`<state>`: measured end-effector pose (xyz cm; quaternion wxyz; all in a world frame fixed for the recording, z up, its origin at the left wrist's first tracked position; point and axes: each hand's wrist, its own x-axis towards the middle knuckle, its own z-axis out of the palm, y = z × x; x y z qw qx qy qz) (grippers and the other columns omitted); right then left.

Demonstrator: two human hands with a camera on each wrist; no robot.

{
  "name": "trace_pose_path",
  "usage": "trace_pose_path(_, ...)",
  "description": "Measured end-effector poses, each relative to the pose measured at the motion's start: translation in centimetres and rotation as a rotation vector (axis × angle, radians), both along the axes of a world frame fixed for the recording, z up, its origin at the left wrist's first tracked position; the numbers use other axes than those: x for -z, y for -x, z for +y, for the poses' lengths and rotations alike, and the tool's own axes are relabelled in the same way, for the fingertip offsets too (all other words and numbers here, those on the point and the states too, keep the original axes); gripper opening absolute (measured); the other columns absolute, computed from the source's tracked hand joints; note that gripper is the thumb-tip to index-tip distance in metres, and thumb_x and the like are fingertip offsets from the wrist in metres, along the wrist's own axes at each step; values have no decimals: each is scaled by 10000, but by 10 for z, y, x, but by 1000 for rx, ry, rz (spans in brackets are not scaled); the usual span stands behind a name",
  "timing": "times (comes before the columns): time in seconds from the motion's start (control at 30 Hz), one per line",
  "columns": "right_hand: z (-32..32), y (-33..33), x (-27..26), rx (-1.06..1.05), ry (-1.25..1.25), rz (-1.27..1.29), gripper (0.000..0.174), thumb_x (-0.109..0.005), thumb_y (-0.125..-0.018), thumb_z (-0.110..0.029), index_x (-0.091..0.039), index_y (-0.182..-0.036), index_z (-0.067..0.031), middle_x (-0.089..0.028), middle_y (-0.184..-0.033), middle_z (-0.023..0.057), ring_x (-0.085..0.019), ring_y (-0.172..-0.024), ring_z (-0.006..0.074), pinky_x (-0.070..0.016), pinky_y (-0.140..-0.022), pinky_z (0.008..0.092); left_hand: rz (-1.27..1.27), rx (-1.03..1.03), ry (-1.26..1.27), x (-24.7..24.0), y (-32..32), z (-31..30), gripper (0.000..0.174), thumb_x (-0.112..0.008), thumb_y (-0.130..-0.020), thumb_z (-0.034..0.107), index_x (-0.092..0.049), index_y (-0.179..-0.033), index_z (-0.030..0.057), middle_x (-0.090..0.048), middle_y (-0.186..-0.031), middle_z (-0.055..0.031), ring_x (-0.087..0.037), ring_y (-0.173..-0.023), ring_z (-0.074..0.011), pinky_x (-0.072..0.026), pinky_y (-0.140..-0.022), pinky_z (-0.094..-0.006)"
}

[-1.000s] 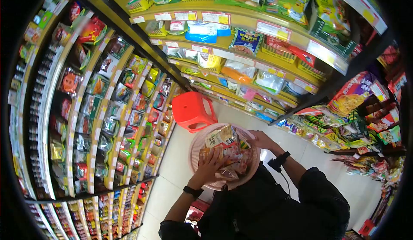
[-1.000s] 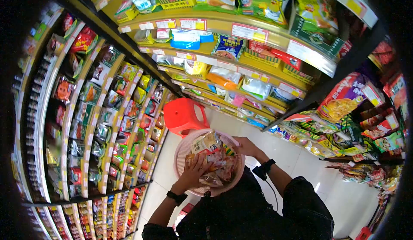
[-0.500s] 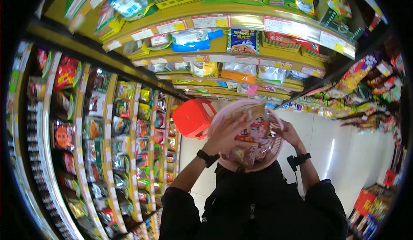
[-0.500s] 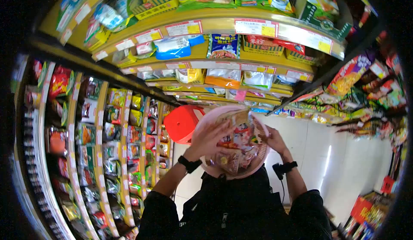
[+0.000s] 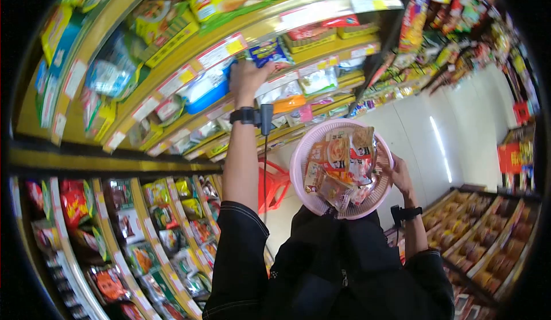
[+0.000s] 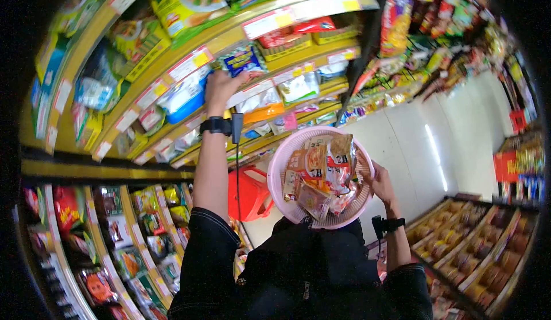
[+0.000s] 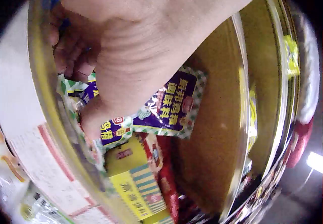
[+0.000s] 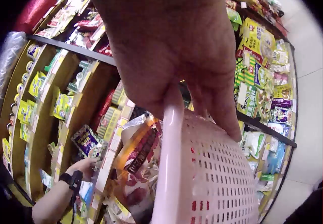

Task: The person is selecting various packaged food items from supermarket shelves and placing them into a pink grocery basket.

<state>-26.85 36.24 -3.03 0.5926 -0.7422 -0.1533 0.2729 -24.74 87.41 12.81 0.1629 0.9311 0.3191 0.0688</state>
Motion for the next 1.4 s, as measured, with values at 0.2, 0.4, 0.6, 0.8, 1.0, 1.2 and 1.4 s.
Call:
trace_pose_path(0.2,-20,25,15,114,178,-168,467,-688,-931,-165,-605,-1364,-12,-734,-1108,147,-653,-999,186,-517,-925,370,-562,95,644,-13,8,12,293,-772,-884,157,-721,-1135,14,-731,-1065,-48,-653,-934,-154,-495,-858,-337)
trace_pose_path(0.4,-11,28,-5,166,296,-225,419,-687,-894,-158,-643,-1286,-17,-731,-978,216,-707,-878,293,-542,-842,407,-674,286,753,-29,94,-35,491,-716,-954,66,-456,-1363,-12,-553,-1378,-131,-548,-1238,-183,-474,-1002,-331)
trace_pose_path(0.6,-2,19,-17,116,317,-231,440,-681,-852,-126,-645,-1276,-14,-730,-964,212,-706,-857,299,-546,-832,407,-6,856,740,55,102,-148,451,-756,-902,129,-561,-1282,-17,-690,-1164,-136,-652,-1124,-221,-510,-962,-381)
trace_pose_path(0.8,1,15,-21,112,319,-221,440,-676,-835,-124,-642,-1259,-11,-725,-950,205,-700,-850,298,-547,-830,408,0,916,499,102,103,-194,384,-774,-842,120,-649,-1195,34,-649,-1161,-141,-642,-1110,-327,-502,-951,-429)
trace_pose_path(1.0,2,9,-26,72,365,-216,438,-674,-833,-136,-645,-1253,-14,-725,-969,216,-709,-868,313,-551,-834,419,-153,1162,217,94,116,-230,341,-769,-819,149,-708,-1154,130,-630,-1124,-74,-591,-1095,-291,-435,-960,-458)
trace_pose_path(1.2,-1,8,-24,79,334,-255,453,-672,-820,-129,-645,-1257,-12,-728,-994,225,-718,-894,326,-556,-851,418,-325,1302,214,75,135,-253,684,-793,-787,214,-565,-1431,223,-556,-1360,-71,-502,-1326,-288,-382,-1090,-498)
trace_pose_path(1.4,-4,3,-23,50,365,-230,471,-659,-814,-125,-641,-1270,-9,-731,-1013,233,-721,-901,315,-557,-856,410,-30,1394,29,97,148,-238,819,-785,-802,337,-442,-1546,333,-364,-1639,19,-266,-1548,-236,-248,-1238,-554)
